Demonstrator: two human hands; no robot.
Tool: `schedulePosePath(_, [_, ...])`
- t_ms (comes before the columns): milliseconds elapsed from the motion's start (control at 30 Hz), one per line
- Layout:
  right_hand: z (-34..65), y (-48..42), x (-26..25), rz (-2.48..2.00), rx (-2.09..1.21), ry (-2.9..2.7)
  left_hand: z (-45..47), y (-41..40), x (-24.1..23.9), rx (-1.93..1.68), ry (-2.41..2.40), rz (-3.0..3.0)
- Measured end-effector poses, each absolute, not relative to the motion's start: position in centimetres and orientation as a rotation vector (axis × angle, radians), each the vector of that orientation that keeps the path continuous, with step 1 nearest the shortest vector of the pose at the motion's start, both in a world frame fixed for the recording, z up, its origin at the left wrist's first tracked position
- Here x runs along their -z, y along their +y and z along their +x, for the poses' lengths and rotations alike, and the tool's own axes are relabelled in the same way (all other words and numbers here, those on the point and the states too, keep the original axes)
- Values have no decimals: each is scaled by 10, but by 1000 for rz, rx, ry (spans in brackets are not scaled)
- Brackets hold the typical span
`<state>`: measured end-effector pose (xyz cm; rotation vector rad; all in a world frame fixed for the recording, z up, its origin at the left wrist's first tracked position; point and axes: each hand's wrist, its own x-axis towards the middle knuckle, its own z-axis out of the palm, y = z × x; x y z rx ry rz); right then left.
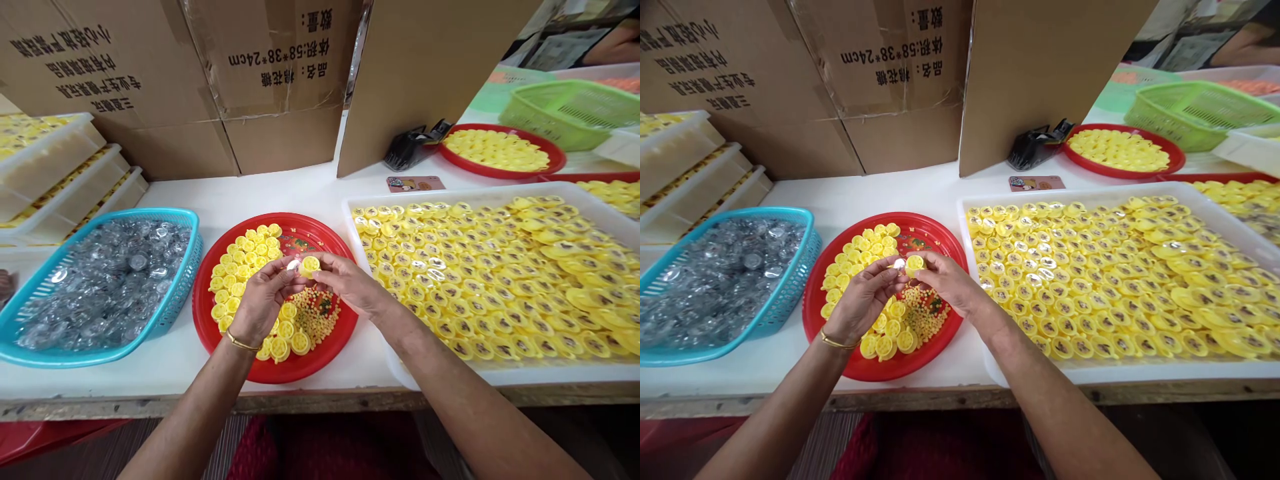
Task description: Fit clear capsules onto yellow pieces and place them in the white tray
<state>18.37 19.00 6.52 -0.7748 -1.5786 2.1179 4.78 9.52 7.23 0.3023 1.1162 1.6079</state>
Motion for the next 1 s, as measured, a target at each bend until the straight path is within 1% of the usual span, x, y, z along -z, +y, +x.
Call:
schedulePosePath(267, [183, 191, -65, -800, -2063, -1590, 58, 93, -70, -1577, 1166, 304])
schedulePosePath(467, [183, 192, -63, -797, -2053, -1562, 53, 94, -74, -1550, 1073, 111])
schedulePosePath(633, [182, 191, -66, -833, -1944, -1704, 52, 98, -75, -1554, 1030, -33])
schedulePosePath(733, [182, 190, -67, -807, -1969, -1728, 55, 102, -73, -1596, 1037, -72])
schedulePosePath(1000, [183, 192, -64, -767, -1950, -1745, 66, 104, -65, -1641, 1084, 76])
